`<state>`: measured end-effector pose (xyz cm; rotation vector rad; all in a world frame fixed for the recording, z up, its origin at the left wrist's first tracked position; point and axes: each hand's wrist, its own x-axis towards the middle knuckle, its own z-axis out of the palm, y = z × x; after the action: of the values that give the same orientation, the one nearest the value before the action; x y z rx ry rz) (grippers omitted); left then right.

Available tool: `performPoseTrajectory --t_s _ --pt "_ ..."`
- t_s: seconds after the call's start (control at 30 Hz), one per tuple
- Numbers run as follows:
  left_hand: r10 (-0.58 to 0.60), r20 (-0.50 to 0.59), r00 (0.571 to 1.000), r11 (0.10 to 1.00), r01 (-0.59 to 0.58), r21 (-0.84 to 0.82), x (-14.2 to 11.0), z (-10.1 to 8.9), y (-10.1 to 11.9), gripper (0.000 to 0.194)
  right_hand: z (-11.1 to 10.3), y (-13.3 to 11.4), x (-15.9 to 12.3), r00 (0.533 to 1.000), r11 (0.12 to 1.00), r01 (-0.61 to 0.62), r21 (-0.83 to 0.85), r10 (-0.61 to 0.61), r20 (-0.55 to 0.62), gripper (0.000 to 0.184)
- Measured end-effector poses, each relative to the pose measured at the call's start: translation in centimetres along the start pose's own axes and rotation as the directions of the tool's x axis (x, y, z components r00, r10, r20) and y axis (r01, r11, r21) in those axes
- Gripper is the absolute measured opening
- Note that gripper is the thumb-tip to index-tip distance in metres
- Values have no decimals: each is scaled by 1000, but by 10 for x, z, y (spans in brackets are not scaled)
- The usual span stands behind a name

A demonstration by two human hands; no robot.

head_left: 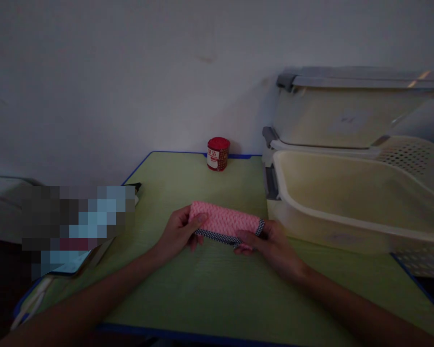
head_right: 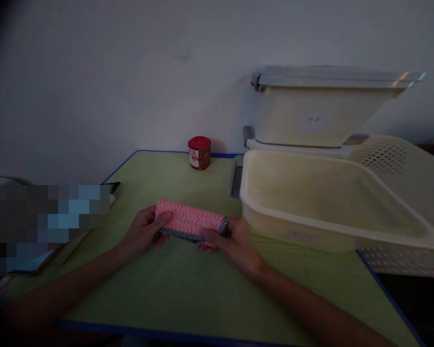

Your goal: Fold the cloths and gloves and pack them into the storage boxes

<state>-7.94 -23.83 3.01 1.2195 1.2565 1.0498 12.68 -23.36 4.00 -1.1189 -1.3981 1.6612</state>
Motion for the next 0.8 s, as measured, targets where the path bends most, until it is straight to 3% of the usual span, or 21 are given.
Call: performPoseTrajectory --t_s 0.17,0.27,0.33,0.4,0.47,0.53,0.6,0.67,0.8 --pt "-17 22 1000 1000 17 -16 1 -4 1 46 2 -8 -8 998 1000 26 -12 -25 56 32" --pt "-13 61 998 999 16 -38 2 -7 -2 47 3 -18 -16 993 980 105 -168 -93 77 24" --pt "5 83 996 999 -1 -51 3 -9 -4 47 3 -29 -24 979 902 205 -379 -182 97 18" --pt "33 113 993 998 -27 -57 4 -10 -8 46 1 -44 -35 951 757 307 -577 -258 167 18" --pt "60 156 986 997 -51 -63 5 -12 -13 45 -3 -60 -48 926 630 378 -678 -270 265 26" --pt "77 179 981 995 -66 -68 6 -14 -18 43 -10 -76 -61 917 575 396 -716 -293 271 29" --pt "69 168 983 996 -58 -70 7 -16 -23 41 -24 -90 -74 925 580 364 -728 -315 212 21" --pt "33 156 987 998 -23 -62 9 -18 -27 40 -43 -103 -85 935 600 277 -751 -347 68 9" --pt "-58 188 980 998 64 -27 10 -19 -28 38 -88 -127 -97 933 712 229 -664 -356 -59 16"
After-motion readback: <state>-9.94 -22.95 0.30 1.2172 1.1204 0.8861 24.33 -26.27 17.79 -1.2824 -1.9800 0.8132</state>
